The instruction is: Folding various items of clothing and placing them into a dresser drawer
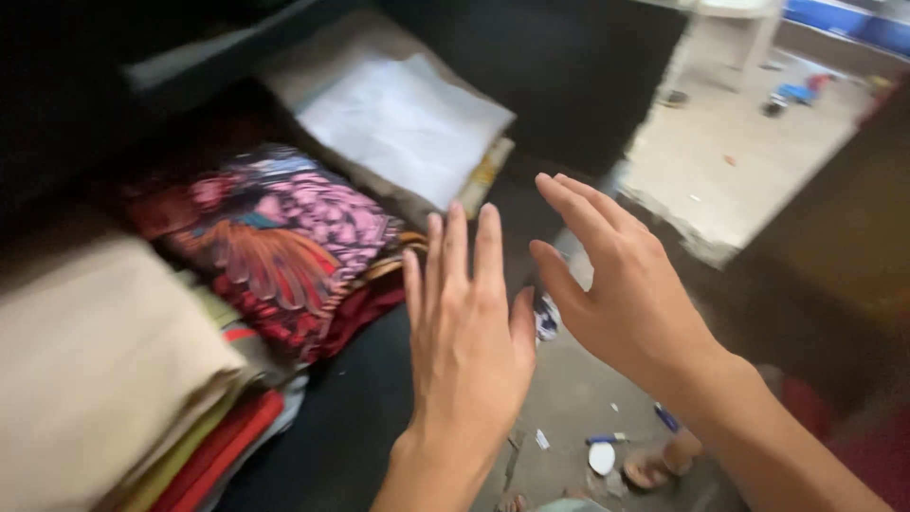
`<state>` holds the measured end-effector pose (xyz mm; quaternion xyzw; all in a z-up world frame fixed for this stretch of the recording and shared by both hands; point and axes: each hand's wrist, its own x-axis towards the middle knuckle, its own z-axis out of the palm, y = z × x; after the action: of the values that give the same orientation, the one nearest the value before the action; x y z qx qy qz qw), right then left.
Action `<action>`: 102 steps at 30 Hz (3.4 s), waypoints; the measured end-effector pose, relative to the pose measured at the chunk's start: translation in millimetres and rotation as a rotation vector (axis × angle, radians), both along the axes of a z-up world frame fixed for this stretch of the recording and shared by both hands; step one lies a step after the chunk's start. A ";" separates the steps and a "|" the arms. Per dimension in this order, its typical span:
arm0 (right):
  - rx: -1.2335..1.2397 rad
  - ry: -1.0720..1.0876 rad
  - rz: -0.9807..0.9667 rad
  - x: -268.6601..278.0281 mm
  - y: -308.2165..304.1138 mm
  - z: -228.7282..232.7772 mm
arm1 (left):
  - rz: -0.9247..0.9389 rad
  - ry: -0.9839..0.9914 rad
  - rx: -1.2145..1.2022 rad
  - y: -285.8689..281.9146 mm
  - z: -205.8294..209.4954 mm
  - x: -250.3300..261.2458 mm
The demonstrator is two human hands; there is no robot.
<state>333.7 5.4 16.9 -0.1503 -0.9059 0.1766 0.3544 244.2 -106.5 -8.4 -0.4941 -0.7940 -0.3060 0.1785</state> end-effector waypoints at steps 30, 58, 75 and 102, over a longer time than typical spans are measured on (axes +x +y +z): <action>-0.066 -0.090 -1.191 307.4 -167.5 -26.6 | -1.036 -0.093 -0.067 -7.8 -11.3 238.1; -0.044 -0.147 -2.295 455.3 -518.3 -37.7 | -2.284 0.001 -0.085 -230.9 -17.6 500.5; 0.060 -0.329 -2.625 514.1 -668.1 -40.8 | -2.673 0.105 0.023 -347.0 -26.1 625.3; -0.784 0.724 -3.006 628.9 -654.5 1.7 | -2.360 0.186 -0.377 -363.7 -46.0 803.6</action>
<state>962.6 -649.1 18.6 0.8968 -0.2874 0.0815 -0.3264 1047.8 -470.2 -54.4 -0.9562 0.1323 -0.1229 -0.2305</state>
